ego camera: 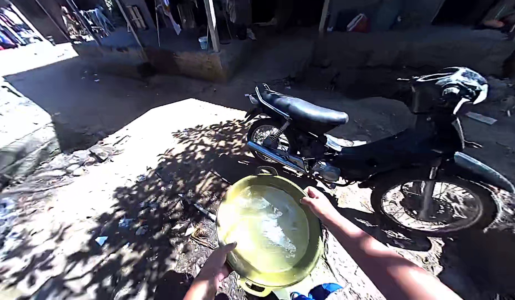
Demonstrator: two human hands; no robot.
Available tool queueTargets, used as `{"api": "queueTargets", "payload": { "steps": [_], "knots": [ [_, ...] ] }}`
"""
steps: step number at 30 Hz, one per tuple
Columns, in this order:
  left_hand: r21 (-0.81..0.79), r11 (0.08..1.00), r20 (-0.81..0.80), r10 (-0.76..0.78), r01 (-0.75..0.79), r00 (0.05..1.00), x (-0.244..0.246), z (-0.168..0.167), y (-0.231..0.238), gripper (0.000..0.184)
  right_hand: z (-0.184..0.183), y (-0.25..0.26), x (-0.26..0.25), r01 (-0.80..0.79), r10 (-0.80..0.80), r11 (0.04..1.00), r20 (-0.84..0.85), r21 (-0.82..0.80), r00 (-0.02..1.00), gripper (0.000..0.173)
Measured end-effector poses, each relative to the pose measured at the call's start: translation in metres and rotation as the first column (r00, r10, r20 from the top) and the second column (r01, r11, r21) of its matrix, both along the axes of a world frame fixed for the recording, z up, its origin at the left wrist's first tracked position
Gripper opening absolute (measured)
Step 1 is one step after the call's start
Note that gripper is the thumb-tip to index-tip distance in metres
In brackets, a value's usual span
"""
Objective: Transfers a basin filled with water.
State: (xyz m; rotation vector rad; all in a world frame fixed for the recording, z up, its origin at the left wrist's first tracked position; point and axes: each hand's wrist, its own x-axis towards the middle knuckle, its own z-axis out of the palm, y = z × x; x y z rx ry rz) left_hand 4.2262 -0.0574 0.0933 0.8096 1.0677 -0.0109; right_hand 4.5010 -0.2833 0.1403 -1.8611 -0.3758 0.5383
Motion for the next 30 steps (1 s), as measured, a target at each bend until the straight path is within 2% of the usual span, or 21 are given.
{"api": "queueTargets", "payload": {
  "steps": [2, 4, 6, 8, 10, 14, 19, 21, 23, 26, 30],
  "knots": [
    [0.039, 0.996, -0.04, -0.079, 0.08, 0.996, 0.044, 0.007, 0.035, 0.019, 0.009, 0.051, 0.061, -0.083, 0.083, 0.997, -0.022, -0.007, 0.996, 0.009],
    [0.143, 0.972, -0.124, -0.172, 0.189, 0.977, 0.083, 0.028, 0.068, 0.02, 0.012, 0.106, 0.116, -0.15, 0.149, 0.988, -0.031, -0.033, 0.988, 0.01],
    [0.195, 0.952, -0.22, -0.193, 0.237, 0.956, 0.118, 0.03, 0.105, 0.03, 0.005, 0.158, 0.158, -0.207, 0.205, 0.977, -0.052, -0.056, 0.977, 0.01],
    [0.165, 0.979, -0.154, -0.092, 0.118, 0.984, 0.162, 0.029, 0.142, 0.031, 0.013, 0.218, 0.209, -0.258, 0.257, 0.964, -0.025, -0.068, 0.966, 0.012],
    [0.12, 0.991, -0.071, 0.073, -0.064, 0.995, 0.195, 0.032, 0.164, 0.027, 0.021, 0.271, 0.252, -0.312, 0.312, 0.946, -0.012, -0.083, 0.95, 0.017],
    [0.135, 0.942, 0.066, 0.3, -0.306, 0.952, 0.274, 0.069, 0.219, 0.024, 0.043, 0.386, 0.349, -0.415, 0.412, 0.899, -0.052, -0.142, 0.91, 0.025],
    [0.157, 0.848, 0.091, 0.498, -0.506, 0.863, 0.371, 0.088, 0.314, 0.031, 0.08, 0.531, 0.446, -0.513, 0.564, 0.761, 0.016, -0.398, 0.825, 0.035],
    [0.181, 0.826, 0.092, 0.526, -0.534, 0.845, 0.409, 0.089, 0.356, 0.025, 0.074, 0.582, 0.486, -0.51, 0.557, 0.775, 0.021, -0.373, 0.83, 0.033],
    [0.137, 0.792, 0.077, 0.591, -0.595, 0.803, 0.451, 0.088, 0.392, 0.03, 0.057, 0.628, 0.532, -0.553, 0.571, 0.789, -0.011, -0.268, 0.821, 0.034],
    [0.154, 0.729, 0.045, 0.669, -0.667, 0.742, 0.508, 0.089, 0.461, 0.035, 0.026, 0.708, 0.595, -0.625, 0.617, 0.778, -0.116, -0.059, 0.779, 0.043],
    [0.252, 0.738, -0.013, 0.649, -0.626, 0.761, 0.548, 0.087, 0.554, 0.032, 0.011, 0.791, 0.626, -0.617, 0.589, 0.787, -0.289, -0.009, 0.755, 0.058]
  ]
}}
